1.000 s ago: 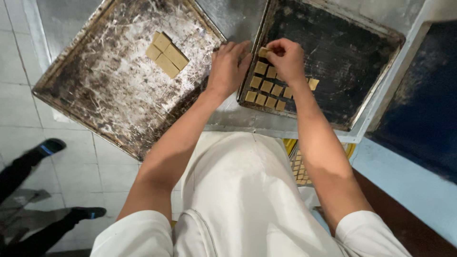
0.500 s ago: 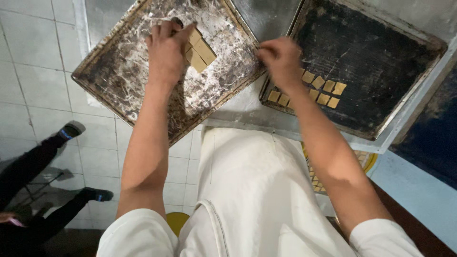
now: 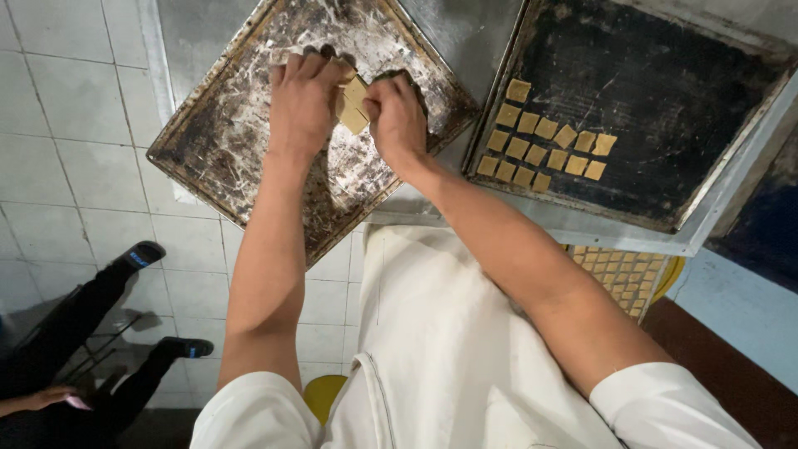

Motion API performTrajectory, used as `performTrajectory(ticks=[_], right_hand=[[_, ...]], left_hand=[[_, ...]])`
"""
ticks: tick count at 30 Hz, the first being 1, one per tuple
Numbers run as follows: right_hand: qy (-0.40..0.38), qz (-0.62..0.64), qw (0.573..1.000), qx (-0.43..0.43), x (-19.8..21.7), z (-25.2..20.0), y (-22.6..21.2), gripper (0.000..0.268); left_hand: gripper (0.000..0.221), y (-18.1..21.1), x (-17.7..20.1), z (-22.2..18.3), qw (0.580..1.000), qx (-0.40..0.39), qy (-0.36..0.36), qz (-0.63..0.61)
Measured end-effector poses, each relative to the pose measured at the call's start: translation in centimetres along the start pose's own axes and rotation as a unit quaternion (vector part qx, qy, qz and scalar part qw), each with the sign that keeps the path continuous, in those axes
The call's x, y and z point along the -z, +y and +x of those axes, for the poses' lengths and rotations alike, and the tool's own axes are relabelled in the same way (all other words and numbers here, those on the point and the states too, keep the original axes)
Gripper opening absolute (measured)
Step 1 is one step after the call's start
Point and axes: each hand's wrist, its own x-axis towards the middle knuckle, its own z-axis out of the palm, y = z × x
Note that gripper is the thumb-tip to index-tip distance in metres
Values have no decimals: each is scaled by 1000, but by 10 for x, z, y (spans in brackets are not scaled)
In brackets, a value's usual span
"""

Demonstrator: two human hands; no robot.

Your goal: The person picks up small square dough pieces one by one from a metal tray and arranges them into rows on another dark baking tray.

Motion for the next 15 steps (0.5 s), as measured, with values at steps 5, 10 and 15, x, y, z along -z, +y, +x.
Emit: performTrajectory(ticks=[5, 10, 15], right_hand=[[79, -33, 994, 63, -9, 3, 2, 12], [-8, 108, 994, -12, 8, 1, 14, 5], [65, 201, 976, 40, 96, -2, 87, 1]], left_hand=[[29, 8, 4, 8, 1000, -21, -7, 12], [24, 31, 23, 17, 994, 36, 11, -102], [20, 87, -12, 42, 960, 66, 16, -271]])
